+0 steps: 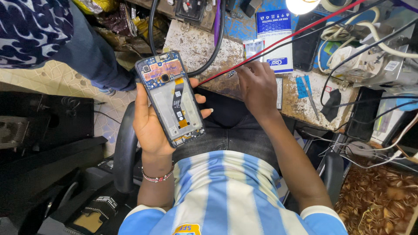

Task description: The person holds a disassembled smartphone and uses their fingers to press and adjust internal components and ribbon cables. They rotate the device to access different areas and continue manipulating the internal parts throughout the clip.

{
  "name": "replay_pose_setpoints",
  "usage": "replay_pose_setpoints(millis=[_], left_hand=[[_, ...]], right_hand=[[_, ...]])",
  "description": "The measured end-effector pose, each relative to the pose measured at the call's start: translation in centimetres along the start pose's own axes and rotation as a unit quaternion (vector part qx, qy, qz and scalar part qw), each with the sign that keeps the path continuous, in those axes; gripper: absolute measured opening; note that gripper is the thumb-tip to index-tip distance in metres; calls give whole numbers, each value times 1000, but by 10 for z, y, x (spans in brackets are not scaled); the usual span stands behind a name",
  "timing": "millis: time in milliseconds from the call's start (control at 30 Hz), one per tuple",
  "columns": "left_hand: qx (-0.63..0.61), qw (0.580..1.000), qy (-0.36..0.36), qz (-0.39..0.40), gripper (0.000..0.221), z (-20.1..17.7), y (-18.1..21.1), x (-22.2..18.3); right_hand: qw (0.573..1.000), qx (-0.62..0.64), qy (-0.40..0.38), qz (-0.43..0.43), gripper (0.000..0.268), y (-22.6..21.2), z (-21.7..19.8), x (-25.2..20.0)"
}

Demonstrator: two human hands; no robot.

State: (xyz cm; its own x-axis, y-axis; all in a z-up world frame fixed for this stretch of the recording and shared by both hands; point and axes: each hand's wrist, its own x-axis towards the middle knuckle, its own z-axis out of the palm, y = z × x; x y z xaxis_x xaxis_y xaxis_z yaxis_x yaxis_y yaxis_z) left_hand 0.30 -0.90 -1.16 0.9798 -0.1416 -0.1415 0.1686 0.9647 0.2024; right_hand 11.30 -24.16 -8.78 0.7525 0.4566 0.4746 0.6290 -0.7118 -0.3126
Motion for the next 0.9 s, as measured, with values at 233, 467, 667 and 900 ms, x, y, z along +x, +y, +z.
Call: replay_pose_setpoints(millis=[233,467,667,900], left_hand=[[6,1000,-20,3,78,11,-7,-5],[-1,1000,-27,2,79,13,-6,-11],[3,999,-36,1,77,16,-9,-12],[-36,998,-21,47,80,-1,-33,0]], right_hand=[[967,-214,-69,118,34,12,42,1],[984,-63,-3,164,30,6,33,-3],[949,139,-8,284,11,-14,-29,-21],[687,606,19,400,19,-48,-115,-102]])
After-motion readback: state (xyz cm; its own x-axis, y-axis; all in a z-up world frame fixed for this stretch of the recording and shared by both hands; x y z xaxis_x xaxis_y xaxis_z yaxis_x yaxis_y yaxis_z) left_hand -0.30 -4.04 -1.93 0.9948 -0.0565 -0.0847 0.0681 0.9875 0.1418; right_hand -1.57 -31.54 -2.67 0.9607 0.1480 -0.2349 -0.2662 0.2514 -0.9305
